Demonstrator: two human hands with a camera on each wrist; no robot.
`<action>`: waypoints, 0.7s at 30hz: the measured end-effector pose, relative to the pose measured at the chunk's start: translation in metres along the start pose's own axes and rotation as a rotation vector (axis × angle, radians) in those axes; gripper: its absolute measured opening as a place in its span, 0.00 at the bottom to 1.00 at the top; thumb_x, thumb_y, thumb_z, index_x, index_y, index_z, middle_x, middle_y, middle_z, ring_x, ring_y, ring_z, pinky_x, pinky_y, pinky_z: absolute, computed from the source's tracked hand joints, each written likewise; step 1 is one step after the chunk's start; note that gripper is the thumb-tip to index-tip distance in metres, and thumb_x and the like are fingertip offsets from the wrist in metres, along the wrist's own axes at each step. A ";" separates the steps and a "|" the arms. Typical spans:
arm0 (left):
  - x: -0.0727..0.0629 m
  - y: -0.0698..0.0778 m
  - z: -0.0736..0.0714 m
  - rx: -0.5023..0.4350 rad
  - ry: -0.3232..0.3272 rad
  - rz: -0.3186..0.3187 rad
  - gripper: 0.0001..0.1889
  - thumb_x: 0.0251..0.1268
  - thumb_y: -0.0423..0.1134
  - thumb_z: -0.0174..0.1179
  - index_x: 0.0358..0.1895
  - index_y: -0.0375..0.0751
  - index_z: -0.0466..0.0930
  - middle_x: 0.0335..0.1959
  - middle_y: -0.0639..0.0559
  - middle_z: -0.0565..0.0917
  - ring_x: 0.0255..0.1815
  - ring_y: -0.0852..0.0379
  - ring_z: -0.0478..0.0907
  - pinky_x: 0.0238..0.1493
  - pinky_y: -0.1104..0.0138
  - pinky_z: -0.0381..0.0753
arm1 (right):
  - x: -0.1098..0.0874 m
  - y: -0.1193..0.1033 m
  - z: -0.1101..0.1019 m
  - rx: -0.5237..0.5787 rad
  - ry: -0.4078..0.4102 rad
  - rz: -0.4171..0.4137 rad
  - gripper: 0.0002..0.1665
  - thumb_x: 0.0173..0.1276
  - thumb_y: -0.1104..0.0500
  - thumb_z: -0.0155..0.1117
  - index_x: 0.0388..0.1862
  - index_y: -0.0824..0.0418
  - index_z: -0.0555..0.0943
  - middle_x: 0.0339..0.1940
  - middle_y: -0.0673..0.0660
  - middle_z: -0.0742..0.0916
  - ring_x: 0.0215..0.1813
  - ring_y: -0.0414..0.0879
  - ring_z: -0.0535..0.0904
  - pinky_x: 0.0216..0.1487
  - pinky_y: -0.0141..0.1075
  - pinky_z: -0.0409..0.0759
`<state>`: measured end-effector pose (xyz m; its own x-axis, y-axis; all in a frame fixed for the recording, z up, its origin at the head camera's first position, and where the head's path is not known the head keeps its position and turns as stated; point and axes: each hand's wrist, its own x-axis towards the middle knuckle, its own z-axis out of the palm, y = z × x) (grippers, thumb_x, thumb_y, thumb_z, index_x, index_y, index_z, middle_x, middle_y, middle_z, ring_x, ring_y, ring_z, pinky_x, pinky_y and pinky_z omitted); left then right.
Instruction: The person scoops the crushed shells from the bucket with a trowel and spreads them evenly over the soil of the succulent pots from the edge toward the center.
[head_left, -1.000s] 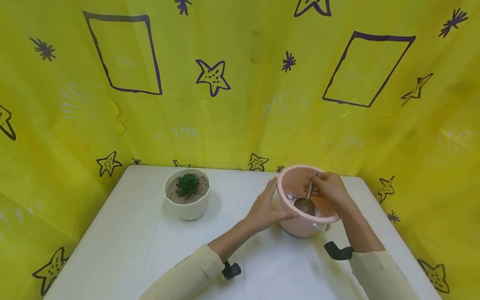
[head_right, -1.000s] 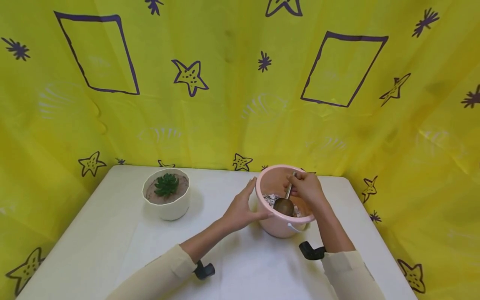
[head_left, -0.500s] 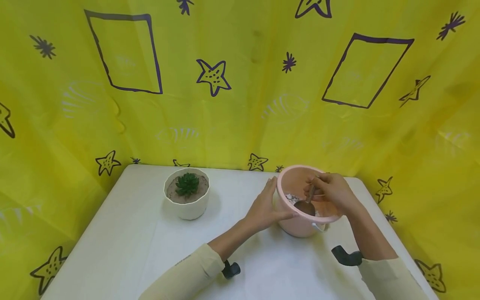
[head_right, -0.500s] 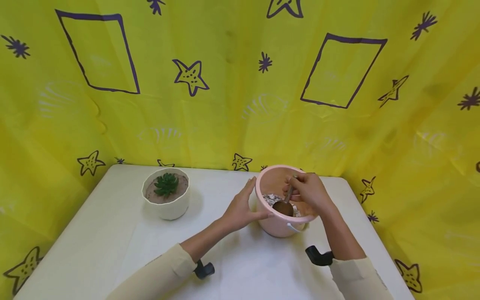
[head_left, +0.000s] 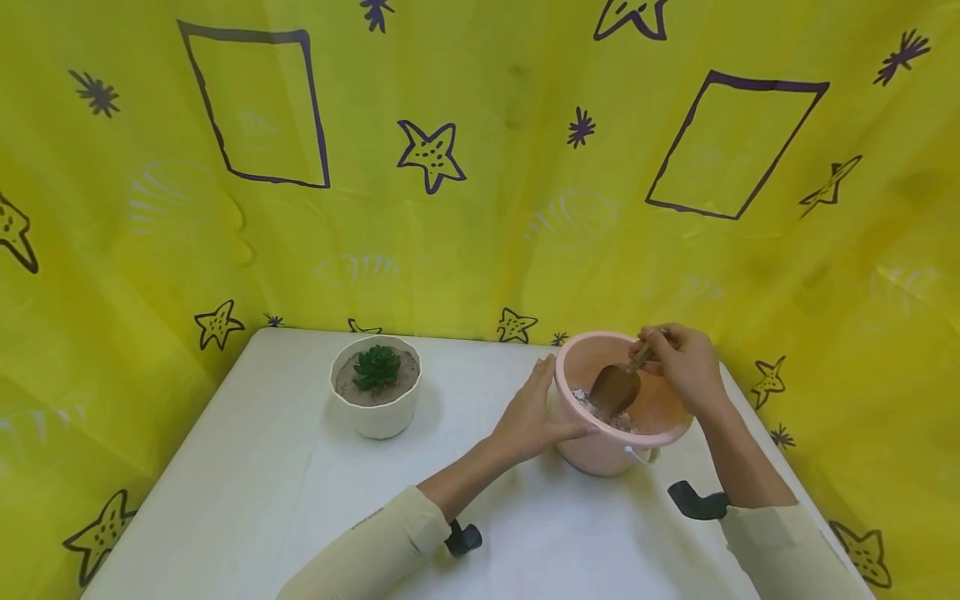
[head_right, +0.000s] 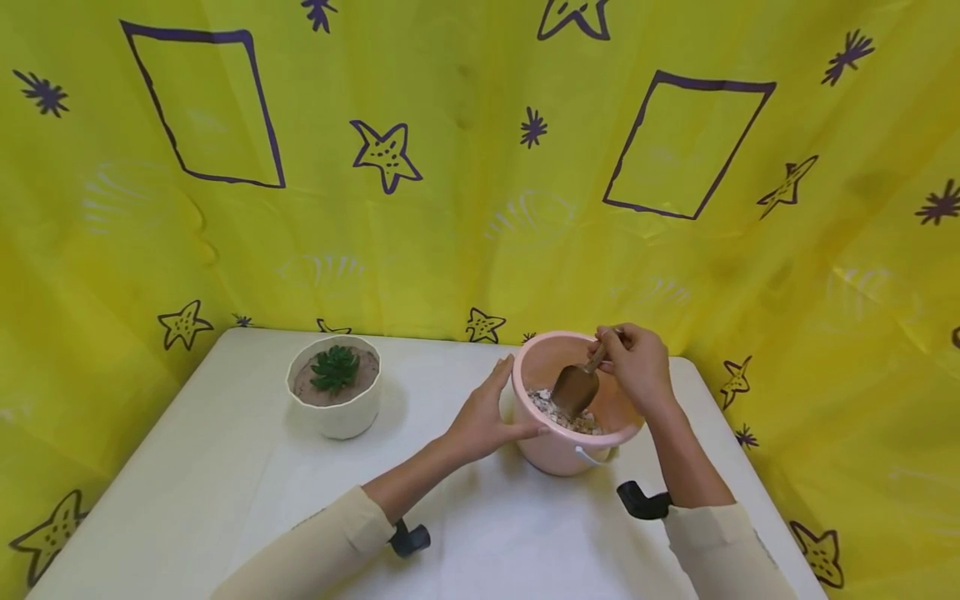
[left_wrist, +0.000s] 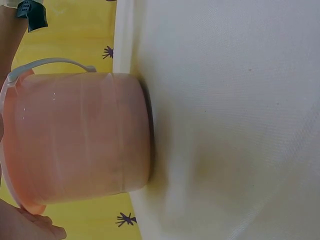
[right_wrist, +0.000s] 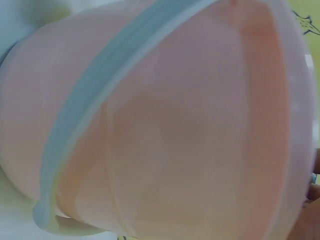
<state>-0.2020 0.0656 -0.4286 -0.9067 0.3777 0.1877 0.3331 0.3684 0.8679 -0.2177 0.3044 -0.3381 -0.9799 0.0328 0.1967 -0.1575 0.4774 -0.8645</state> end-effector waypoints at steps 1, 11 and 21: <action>0.000 0.000 0.000 -0.004 0.000 0.001 0.63 0.54 0.59 0.80 0.87 0.48 0.48 0.86 0.53 0.53 0.86 0.50 0.46 0.78 0.42 0.58 | 0.001 0.001 0.001 -0.018 0.022 -0.012 0.26 0.87 0.54 0.52 0.56 0.81 0.78 0.46 0.76 0.88 0.39 0.37 0.89 0.44 0.35 0.88; -0.002 -0.001 -0.002 0.007 -0.012 0.010 0.63 0.54 0.59 0.79 0.87 0.47 0.47 0.86 0.51 0.53 0.86 0.50 0.45 0.78 0.43 0.57 | 0.002 0.006 0.012 -0.119 0.090 -0.117 0.22 0.85 0.55 0.56 0.51 0.75 0.82 0.43 0.73 0.89 0.38 0.36 0.88 0.45 0.31 0.87; -0.001 0.002 -0.004 0.038 -0.017 -0.005 0.63 0.56 0.59 0.79 0.87 0.46 0.46 0.86 0.48 0.52 0.86 0.49 0.47 0.78 0.43 0.59 | 0.001 0.013 0.024 -0.291 0.173 -0.161 0.16 0.83 0.56 0.61 0.45 0.69 0.86 0.38 0.66 0.91 0.40 0.54 0.86 0.37 0.19 0.77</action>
<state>-0.2015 0.0628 -0.4256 -0.9038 0.3903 0.1754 0.3387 0.4020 0.8507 -0.2233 0.2897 -0.3607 -0.9064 0.0729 0.4162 -0.2421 0.7176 -0.6530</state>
